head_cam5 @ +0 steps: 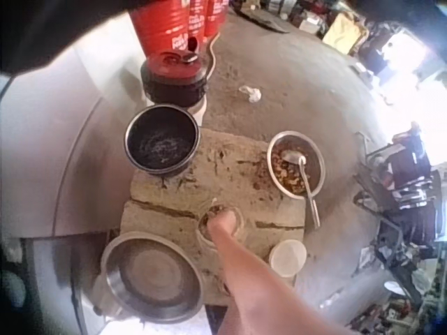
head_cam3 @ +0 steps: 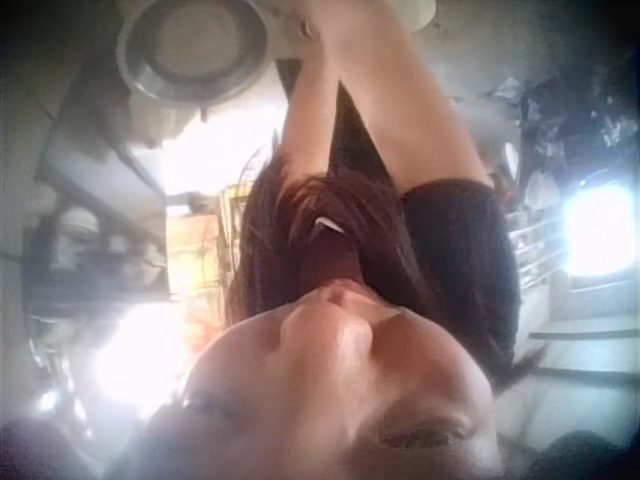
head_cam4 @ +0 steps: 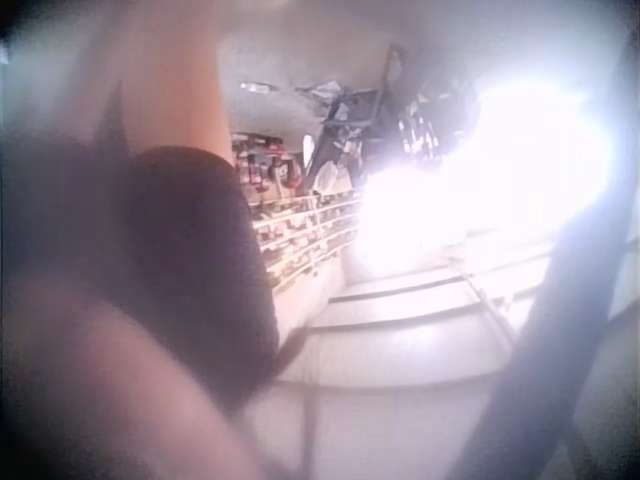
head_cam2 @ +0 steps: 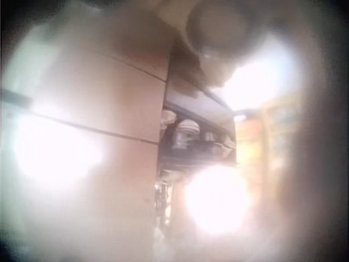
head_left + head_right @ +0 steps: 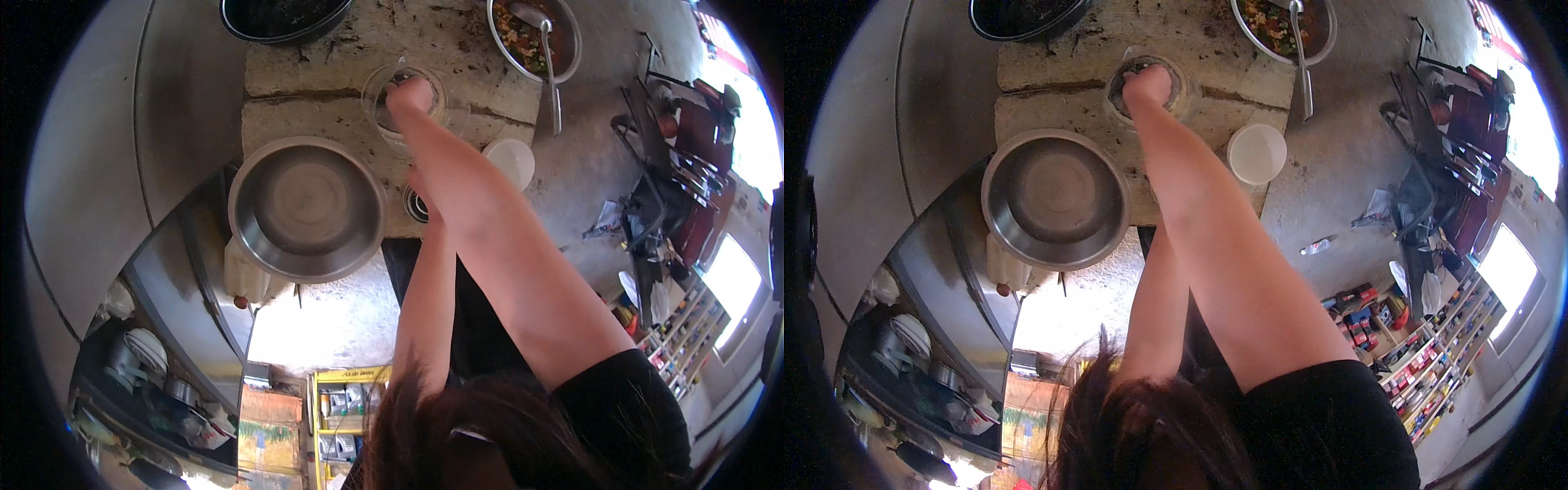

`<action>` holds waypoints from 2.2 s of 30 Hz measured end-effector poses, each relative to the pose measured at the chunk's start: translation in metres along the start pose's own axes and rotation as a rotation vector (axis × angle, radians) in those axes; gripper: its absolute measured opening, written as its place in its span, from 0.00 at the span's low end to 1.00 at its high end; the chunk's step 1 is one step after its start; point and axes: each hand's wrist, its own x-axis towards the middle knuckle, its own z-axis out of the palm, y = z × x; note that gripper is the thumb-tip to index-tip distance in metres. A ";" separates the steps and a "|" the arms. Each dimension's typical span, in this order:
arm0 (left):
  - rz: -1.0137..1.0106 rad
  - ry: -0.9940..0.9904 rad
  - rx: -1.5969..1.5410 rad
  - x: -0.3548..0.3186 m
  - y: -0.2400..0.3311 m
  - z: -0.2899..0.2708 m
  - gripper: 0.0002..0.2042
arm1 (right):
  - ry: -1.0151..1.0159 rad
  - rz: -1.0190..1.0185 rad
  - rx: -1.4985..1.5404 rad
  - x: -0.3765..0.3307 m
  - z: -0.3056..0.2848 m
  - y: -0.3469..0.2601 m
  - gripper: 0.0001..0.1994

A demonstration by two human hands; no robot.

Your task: The person scrubs a white bowl with a steel wool pad under running water at an outdoor sink, then rinses it. They move indoors to place the bowl on a counter, retrieve a ladle and chopsticks, return to the sink to wash them, and place them back on the counter. Finally, they scrub a small white cup with the steel wool pad.

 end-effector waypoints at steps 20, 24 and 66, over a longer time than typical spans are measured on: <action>0.011 -0.024 -0.124 -0.003 0.014 -0.007 0.11 | -0.031 0.050 -0.004 -0.009 -0.009 -0.007 0.16; -0.004 -0.034 -0.152 -0.005 0.020 -0.011 0.11 | -0.087 0.041 -0.161 -0.005 -0.002 0.003 0.18; 0.355 0.028 0.158 0.011 0.020 -0.012 0.10 | -0.066 -0.411 -0.586 -0.015 -0.022 0.008 0.20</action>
